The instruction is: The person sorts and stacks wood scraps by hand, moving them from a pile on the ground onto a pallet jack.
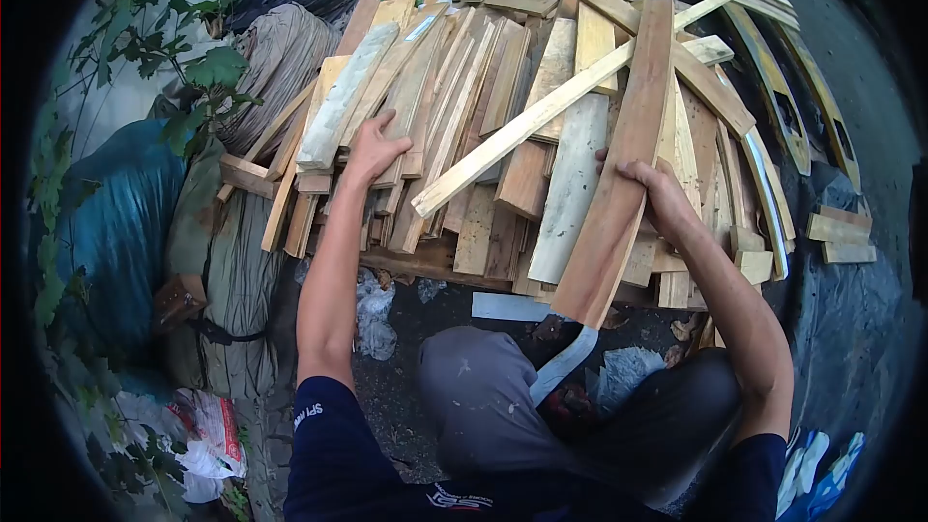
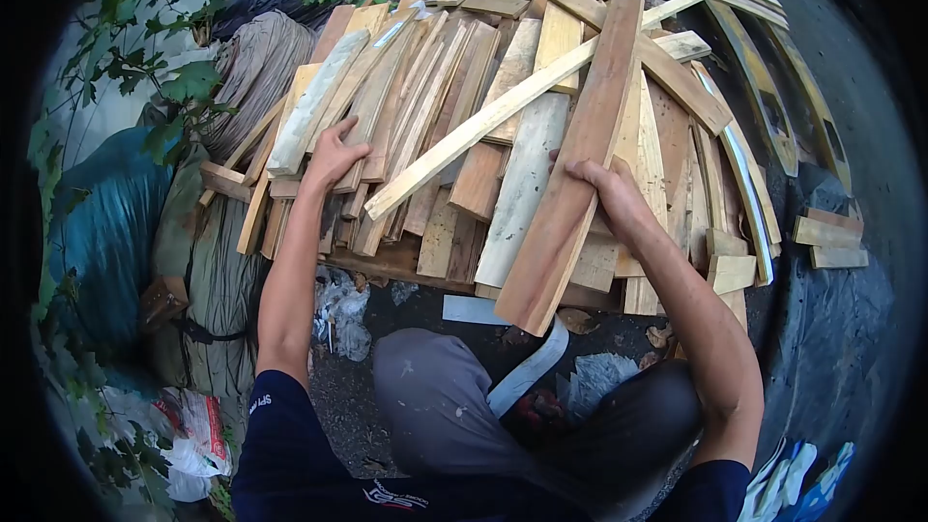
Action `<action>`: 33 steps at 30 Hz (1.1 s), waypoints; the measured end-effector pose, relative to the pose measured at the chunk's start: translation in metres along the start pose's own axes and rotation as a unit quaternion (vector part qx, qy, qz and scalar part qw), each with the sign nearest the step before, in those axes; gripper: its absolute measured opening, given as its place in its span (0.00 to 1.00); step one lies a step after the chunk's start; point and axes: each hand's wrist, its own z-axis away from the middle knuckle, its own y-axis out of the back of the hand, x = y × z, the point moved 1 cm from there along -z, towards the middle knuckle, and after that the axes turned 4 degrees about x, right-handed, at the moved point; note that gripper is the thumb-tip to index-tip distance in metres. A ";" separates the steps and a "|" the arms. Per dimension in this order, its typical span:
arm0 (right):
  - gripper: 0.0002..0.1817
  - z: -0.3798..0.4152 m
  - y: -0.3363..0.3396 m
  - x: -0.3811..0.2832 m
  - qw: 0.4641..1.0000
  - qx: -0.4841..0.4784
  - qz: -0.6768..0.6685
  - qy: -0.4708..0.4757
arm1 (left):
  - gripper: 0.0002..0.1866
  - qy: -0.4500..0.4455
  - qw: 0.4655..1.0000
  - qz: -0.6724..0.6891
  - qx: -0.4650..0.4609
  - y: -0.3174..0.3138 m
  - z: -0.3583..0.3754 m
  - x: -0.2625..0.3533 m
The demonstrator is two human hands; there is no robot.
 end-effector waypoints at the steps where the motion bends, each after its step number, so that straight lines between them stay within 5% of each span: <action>1: 0.27 -0.002 0.002 0.001 1.000 -0.005 -0.003 0.003 | 0.39 0.024 0.993 0.116 0.003 0.009 -0.001 0.001; 6: 0.28 -0.011 0.011 0.012 0.999 -0.006 -0.010 0.038 | 0.29 0.152 0.930 0.334 -0.030 0.040 0.034 0.032; 9: 0.28 -0.009 0.009 0.010 0.999 0.002 -0.014 0.042 | 0.29 0.113 0.918 0.381 0.015 0.046 0.048 0.037; 13: 0.28 -0.007 0.007 0.006 0.999 0.007 -0.019 0.039 | 0.30 0.006 0.962 0.270 0.039 0.048 0.048 0.044; 21: 0.27 -0.004 0.003 0.008 0.999 -0.003 -0.011 0.040 | 0.31 -0.011 0.948 0.291 -0.125 -0.006 0.019 0.065; 23: 0.27 -0.003 0.004 0.005 0.999 -0.012 -0.006 0.037 | 0.32 0.001 0.992 0.035 -0.118 0.004 0.053 0.053; 25: 0.27 -0.003 0.005 0.006 0.999 -0.013 -0.002 0.039 | 0.35 -0.012 0.981 -0.136 -0.137 0.001 0.098 0.044; 26: 0.27 -0.004 0.004 0.006 0.999 -0.014 0.001 0.042 | 0.38 0.002 0.984 -0.079 -0.161 -0.007 0.115 0.027; 27: 0.27 -0.005 0.004 0.006 0.999 -0.015 0.006 0.043 | 0.42 -0.051 0.962 -0.200 -0.178 -0.013 0.134 0.026; 30: 0.27 -0.007 0.005 0.008 0.999 -0.014 -0.007 0.037 | 0.45 -0.104 0.954 -0.275 -0.056 -0.034 0.161 0.032; 33: 0.26 -0.006 0.006 0.007 0.999 -0.025 -0.019 0.035 | 0.39 -0.021 0.936 -0.352 -0.011 -0.066 0.144 0.009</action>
